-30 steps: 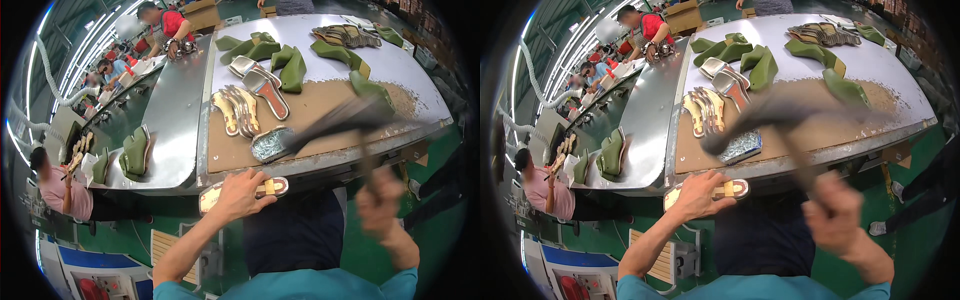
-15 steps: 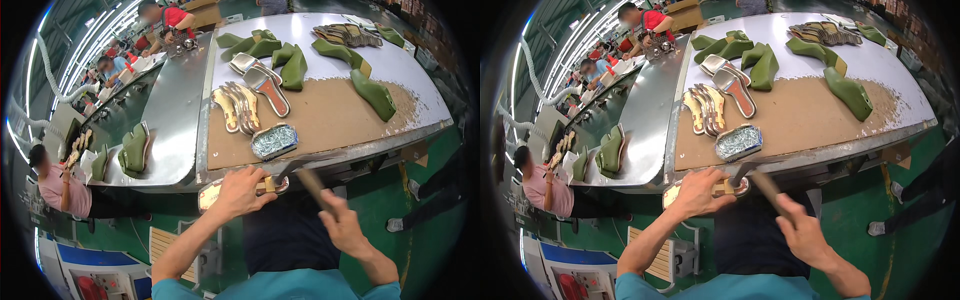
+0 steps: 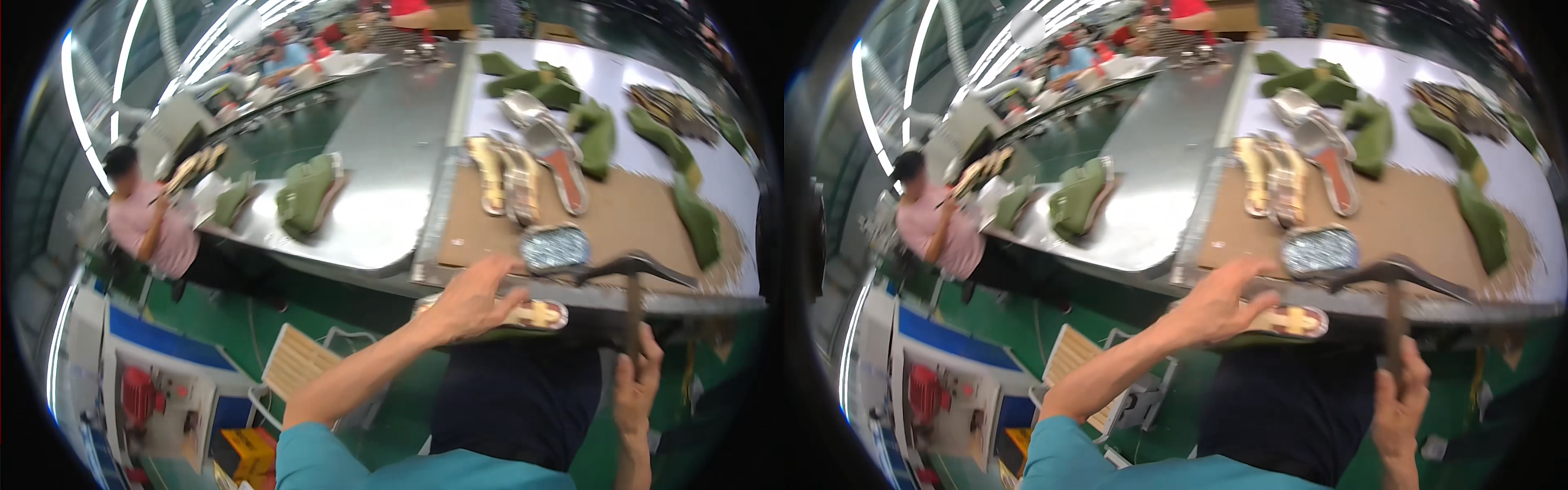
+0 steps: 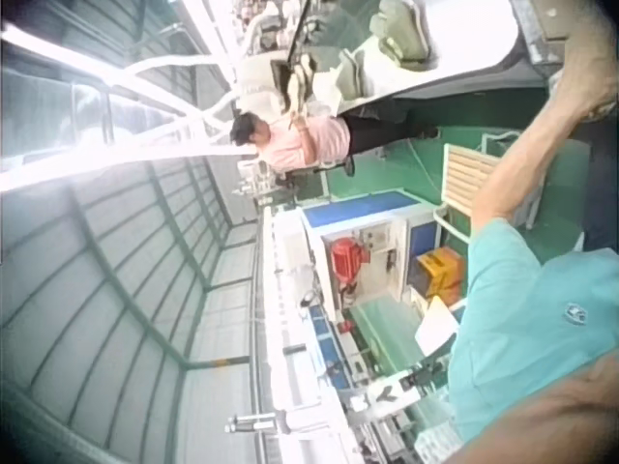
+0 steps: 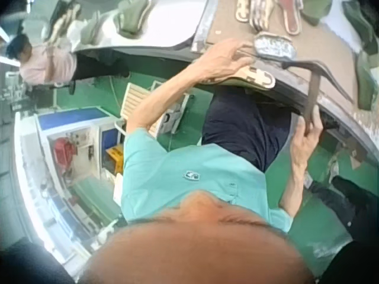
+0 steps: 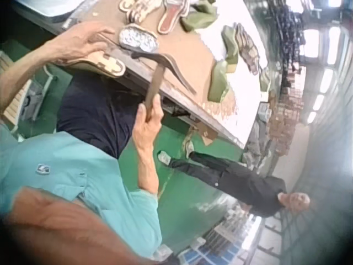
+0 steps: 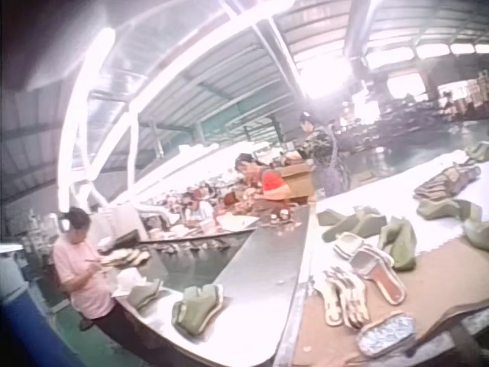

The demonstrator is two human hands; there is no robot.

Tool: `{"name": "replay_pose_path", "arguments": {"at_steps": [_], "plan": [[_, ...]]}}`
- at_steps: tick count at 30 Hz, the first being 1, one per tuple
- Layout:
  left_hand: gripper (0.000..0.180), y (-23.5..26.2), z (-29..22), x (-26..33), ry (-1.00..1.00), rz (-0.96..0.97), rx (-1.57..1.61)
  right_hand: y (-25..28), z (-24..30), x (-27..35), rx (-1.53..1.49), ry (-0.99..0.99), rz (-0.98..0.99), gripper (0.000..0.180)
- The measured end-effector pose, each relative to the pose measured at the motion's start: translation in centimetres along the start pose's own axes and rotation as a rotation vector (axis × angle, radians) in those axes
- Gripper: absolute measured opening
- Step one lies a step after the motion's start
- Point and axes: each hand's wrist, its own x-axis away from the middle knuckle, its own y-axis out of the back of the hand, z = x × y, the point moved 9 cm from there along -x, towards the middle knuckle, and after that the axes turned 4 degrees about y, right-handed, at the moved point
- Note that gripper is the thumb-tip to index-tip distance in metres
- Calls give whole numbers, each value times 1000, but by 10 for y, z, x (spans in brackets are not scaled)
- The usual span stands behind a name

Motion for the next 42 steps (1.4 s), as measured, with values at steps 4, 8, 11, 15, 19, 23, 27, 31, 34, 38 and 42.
{"name": "replay_pose_path", "arguments": {"at_steps": [4, 8, 11, 15, 19, 23, 27, 31, 34, 38, 42], "plan": [[51, 169, 115, 8, -17, -657, -536, 26, -34, 13, -102, -291, -138, 54], [56, 324, 266, 86, 579, -827, -1056, 32, -38, 24, 94, -263, -74, 53], [64, 376, 372, 138, 813, -702, -507, 21, -34, 21, 142, -324, -15, 55], [68, 372, 390, 122, 829, -623, -403, 6, -6, 30, 106, -482, -95, 53], [93, 406, 443, 165, 997, -699, -477, -17, -6, 31, 86, -394, -30, 53], [117, 401, 460, 192, 1134, -852, -317, -41, -15, 35, 64, -279, 59, 54], [84, 357, 445, 197, 886, -960, 483, -100, 31, 23, 69, -94, 206, 55], [31, 278, 357, 202, 656, -919, 1304, -186, 104, 6, -41, 220, 285, 56], [39, 247, 278, 217, 564, -974, 1495, -254, 152, 2, -312, 365, 401, 54], [42, 212, 216, 226, 523, -988, 1693, -291, 184, 13, -345, 392, 450, 30], [39, 191, 189, 219, 489, -1051, 1718, -312, 179, 30, -379, 628, 263, 38]]}}
